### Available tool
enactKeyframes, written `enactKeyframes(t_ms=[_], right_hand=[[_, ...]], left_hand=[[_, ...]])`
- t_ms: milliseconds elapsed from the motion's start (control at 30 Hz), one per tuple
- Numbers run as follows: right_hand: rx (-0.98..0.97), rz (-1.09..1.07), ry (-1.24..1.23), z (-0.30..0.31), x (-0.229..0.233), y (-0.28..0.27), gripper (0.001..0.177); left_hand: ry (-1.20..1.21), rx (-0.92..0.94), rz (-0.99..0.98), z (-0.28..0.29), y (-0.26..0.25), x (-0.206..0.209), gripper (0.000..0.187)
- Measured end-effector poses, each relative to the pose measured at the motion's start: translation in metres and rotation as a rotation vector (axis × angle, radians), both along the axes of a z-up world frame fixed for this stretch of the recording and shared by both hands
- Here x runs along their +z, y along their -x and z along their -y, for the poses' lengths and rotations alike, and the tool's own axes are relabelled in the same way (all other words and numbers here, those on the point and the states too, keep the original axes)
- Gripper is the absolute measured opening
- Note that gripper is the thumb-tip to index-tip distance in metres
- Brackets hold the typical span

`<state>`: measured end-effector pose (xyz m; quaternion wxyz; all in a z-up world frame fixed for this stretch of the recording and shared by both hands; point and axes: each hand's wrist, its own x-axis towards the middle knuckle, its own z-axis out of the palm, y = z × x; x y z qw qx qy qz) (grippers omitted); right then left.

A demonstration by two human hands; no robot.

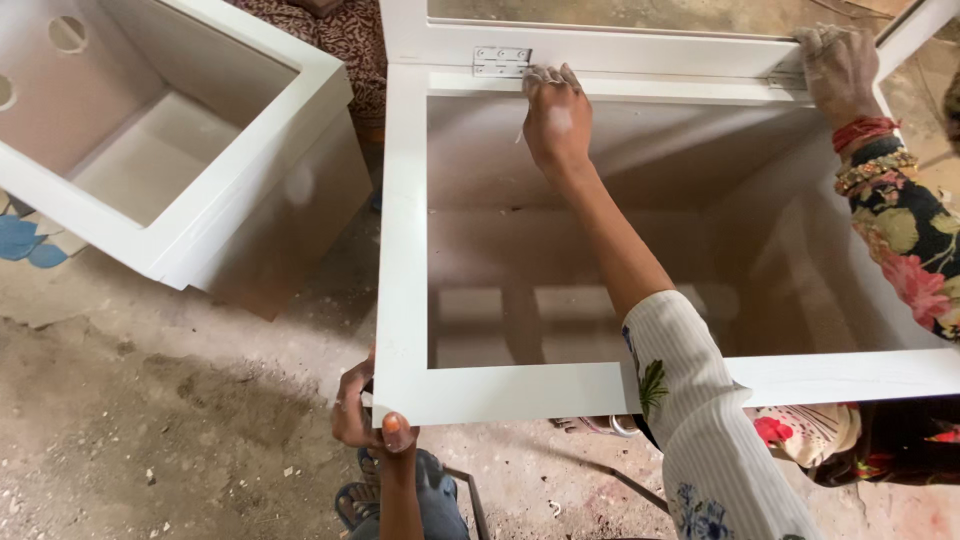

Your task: The person sands the edges and corners of a white wooden cabinet using a sanding block. They work on the top rim and side edges, then move to the lower front edge, smoothing the surface by hand.

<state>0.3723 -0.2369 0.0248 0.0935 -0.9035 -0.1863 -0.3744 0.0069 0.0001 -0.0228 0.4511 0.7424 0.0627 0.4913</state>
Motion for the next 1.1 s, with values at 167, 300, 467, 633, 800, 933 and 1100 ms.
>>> enactKeyframes(t_ms=[167,300,467,633,800,933,1100], right_hand=[[0.162,-0.066,-0.028,0.083,0.007,0.009,0.020],[-0.218,-0.320,-0.155,0.101,0.009,0.013,0.019],[-0.078,0.114,-0.083,0.003,-0.011,-0.001,0.024],[0.016,-0.259,-0.005,0.056,-0.022,-0.008,0.036],[-0.081,-0.008,-0.095,0.180,-0.024,0.006,0.026],[-0.376,-0.227,-0.349,0.183,-0.039,-0.009,0.018],[0.045,0.107,-0.184,0.075,-0.040,-0.009,0.027]], left_hand=[[-0.003,0.004,-0.018,0.004,0.009,0.011,0.080],[0.095,-0.045,-0.014,0.009,0.010,0.017,0.080],[0.218,-0.148,0.063,0.010,0.000,0.013,0.083],[0.097,-0.090,-0.007,0.001,0.015,0.004,0.083],[0.168,-0.125,0.050,0.002,0.009,0.004,0.080],[0.184,-0.107,0.042,0.008,0.004,0.004,0.079],[0.205,-0.159,0.060,0.008,0.007,0.010,0.081]])
